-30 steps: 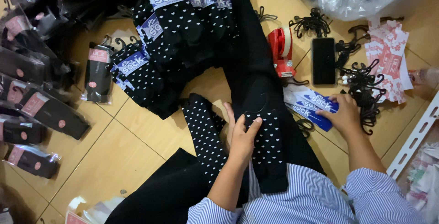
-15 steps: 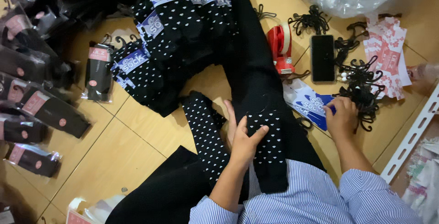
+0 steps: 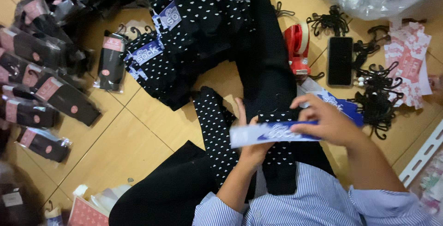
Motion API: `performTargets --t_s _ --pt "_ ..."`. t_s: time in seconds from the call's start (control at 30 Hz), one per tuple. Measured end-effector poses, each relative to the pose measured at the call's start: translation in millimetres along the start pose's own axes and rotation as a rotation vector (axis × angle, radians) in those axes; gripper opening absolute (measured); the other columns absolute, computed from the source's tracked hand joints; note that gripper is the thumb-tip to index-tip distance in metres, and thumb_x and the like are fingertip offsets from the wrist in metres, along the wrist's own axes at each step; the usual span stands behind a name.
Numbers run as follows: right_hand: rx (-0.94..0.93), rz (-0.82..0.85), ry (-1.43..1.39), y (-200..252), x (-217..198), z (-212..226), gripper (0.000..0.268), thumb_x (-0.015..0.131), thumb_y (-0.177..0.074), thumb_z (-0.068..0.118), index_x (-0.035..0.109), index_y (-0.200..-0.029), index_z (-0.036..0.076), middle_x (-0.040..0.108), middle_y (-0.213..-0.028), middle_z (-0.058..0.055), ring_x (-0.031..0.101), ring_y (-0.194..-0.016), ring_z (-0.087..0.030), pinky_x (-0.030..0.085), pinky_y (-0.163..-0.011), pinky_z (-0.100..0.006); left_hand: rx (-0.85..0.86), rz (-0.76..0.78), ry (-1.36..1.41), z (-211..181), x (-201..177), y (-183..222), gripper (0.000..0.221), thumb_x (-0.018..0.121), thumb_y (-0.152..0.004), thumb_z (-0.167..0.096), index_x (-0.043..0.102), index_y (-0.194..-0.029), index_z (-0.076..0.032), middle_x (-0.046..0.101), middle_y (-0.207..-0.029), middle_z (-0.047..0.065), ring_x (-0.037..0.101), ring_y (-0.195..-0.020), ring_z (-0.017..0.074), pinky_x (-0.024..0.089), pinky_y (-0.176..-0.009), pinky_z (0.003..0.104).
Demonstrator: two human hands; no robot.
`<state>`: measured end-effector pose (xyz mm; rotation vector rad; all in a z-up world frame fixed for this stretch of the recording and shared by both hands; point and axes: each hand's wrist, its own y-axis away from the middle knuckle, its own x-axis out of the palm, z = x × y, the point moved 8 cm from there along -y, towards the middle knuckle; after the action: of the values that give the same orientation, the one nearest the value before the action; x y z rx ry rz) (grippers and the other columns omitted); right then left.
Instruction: The person packages socks by placing a cardboard label over a pair of socks and securing it with a plastic hanger hook by hand, then repeats the process for other pairs of socks while sitting on the floor among many piles of socks.
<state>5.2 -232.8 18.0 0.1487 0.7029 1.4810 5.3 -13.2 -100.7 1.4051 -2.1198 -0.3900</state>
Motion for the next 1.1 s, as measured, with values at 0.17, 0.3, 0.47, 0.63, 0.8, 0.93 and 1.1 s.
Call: performTargets --t_s 0.17,0.3,0.47,0.63,0.8,0.93,1.1 --pt "-0.003 0.065 0.326 -9.2 38.0 9.1 0.058 0.097 -0.080 0.038 0.054 -0.112 0.016 0.079 -0.065 -0.006 0.073 -0.062 -0.027 0.055 -0.068 -0.038 0.115 0.033 0.084 -71.5 8.4 31.4 0.092 0.089 -0.074 -0.004 0.052 -0.158 -0.009 0.057 -0.153 0.025 0.065 -0.123 0.0249 0.059 -0.102 0.034" --pt "-0.082 -0.039 0.477 -4.8 37.6 17.9 0.057 0.095 -0.079 0.043 0.051 -0.106 0.018 0.080 -0.068 -0.003 0.079 -0.068 -0.031 0.058 -0.071 -0.041 0.044 -0.089 0.017 -77.8 -1.9 32.5 0.131 0.084 -0.078 -0.002 0.007 -0.178 -0.038 -0.002 -0.182 0.020 0.026 -0.164 0.0429 0.029 -0.130 0.050" --pt "-0.517 -0.380 0.721 13.2 35.3 47.7 0.062 0.098 -0.072 0.053 0.057 -0.104 0.019 0.065 -0.081 0.001 0.067 -0.083 -0.029 0.053 -0.080 -0.043 -0.003 -0.151 -0.047 -111.0 0.6 41.6 0.106 0.074 -0.097 -0.014 0.009 -0.178 -0.031 0.019 -0.178 0.028 0.024 -0.163 0.0468 0.022 -0.132 0.054" --pt "-0.441 -0.520 0.532 32.6 63.3 61.8 0.064 0.097 -0.080 0.041 0.061 -0.125 0.012 0.079 -0.105 -0.006 0.078 -0.087 -0.025 0.063 -0.073 -0.036 -0.154 -0.343 -0.096 -77.3 -15.9 47.4 0.094 0.076 -0.098 -0.056 0.032 -0.173 -0.021 0.042 -0.172 0.018 0.036 -0.162 0.0292 0.022 -0.135 0.047" --pt "-0.270 -0.418 0.077 25.1 72.6 59.8 0.076 0.089 -0.089 0.020 0.047 -0.151 0.003 0.074 -0.125 -0.029 0.074 -0.113 -0.046 0.062 -0.095 -0.051 -0.160 -0.304 -0.128 -53.2 -10.2 49.0 0.096 0.070 -0.101 -0.061 0.022 -0.176 -0.024 0.031 -0.178 0.015 0.023 -0.167 0.0275 0.011 -0.136 0.046" --pt "-0.198 -0.333 -0.293 19.0 74.6 41.4 0.081 0.084 -0.088 0.006 0.040 -0.156 0.008 0.076 -0.107 -0.021 0.077 -0.098 -0.025 0.064 -0.090 -0.040 -0.033 -0.304 0.226 -20.6 -13.7 41.1 0.068 0.077 -0.104 -0.039 0.054 -0.160 -0.007 0.062 -0.152 0.015 0.054 -0.141 0.0241 0.036 -0.127 0.046" --pt "-0.209 -0.335 -0.433 16.5 60.5 44.2 0.078 0.088 -0.085 0.003 0.046 -0.150 0.011 0.068 -0.092 -0.001 0.071 -0.082 -0.008 0.060 -0.077 -0.020 0.285 -0.164 0.398 -145.9 9.1 64.8 0.072 0.065 -0.105 -0.026 0.024 -0.162 -0.013 0.051 -0.152 0.014 0.049 -0.138 0.0237 0.037 -0.123 0.041"
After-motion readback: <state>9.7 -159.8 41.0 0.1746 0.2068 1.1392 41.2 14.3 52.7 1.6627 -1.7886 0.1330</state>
